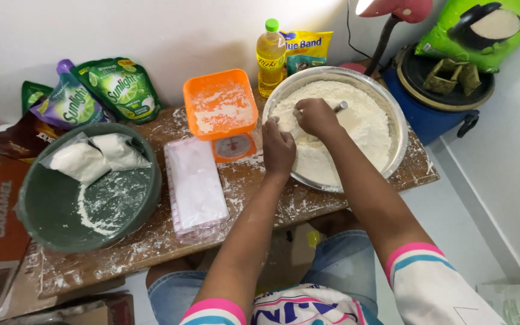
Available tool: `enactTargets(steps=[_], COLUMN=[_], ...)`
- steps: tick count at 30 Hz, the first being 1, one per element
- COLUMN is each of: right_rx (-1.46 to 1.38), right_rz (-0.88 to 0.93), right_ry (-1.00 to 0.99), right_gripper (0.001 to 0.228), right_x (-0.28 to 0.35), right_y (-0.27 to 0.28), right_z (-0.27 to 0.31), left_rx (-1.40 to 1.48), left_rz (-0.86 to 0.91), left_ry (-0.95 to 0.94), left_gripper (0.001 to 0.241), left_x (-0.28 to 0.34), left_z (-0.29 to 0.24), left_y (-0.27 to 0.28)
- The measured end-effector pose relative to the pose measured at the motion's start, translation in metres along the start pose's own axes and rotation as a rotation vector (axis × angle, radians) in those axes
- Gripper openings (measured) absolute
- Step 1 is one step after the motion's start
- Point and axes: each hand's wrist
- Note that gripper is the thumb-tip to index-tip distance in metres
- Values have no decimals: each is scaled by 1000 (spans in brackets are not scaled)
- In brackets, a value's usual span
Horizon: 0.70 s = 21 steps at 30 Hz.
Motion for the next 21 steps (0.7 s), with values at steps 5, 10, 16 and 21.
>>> enactTargets(steps=[5, 10, 16, 21], right_rx=[72, 76, -133, -98], right_rz=[-87, -194, -234, -239], right_ry=[30, 11, -75, -165], right_gripper=[12, 15, 19, 14], right_x=[-10, -3, -4, 2], right_y=[14, 45, 63, 92], right_z=[6, 20, 11, 32], left_rx=[-62, -126, -308, -343], left_rz=[88, 163, 287, 368], left_ry=[74, 56, 169, 336], left_gripper=[37, 28, 23, 41], left_x=[-6, -20, -45, -75], left_z=[-25, -60, -52, -57], left_y=[16, 38, 35, 29])
Point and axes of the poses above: each hand's wrist, its own x-axis away from the middle knuckle, its own y-axis out of the back of the hand, z = x × y, and after that the axes turned 3 degrees about -x, right-handed
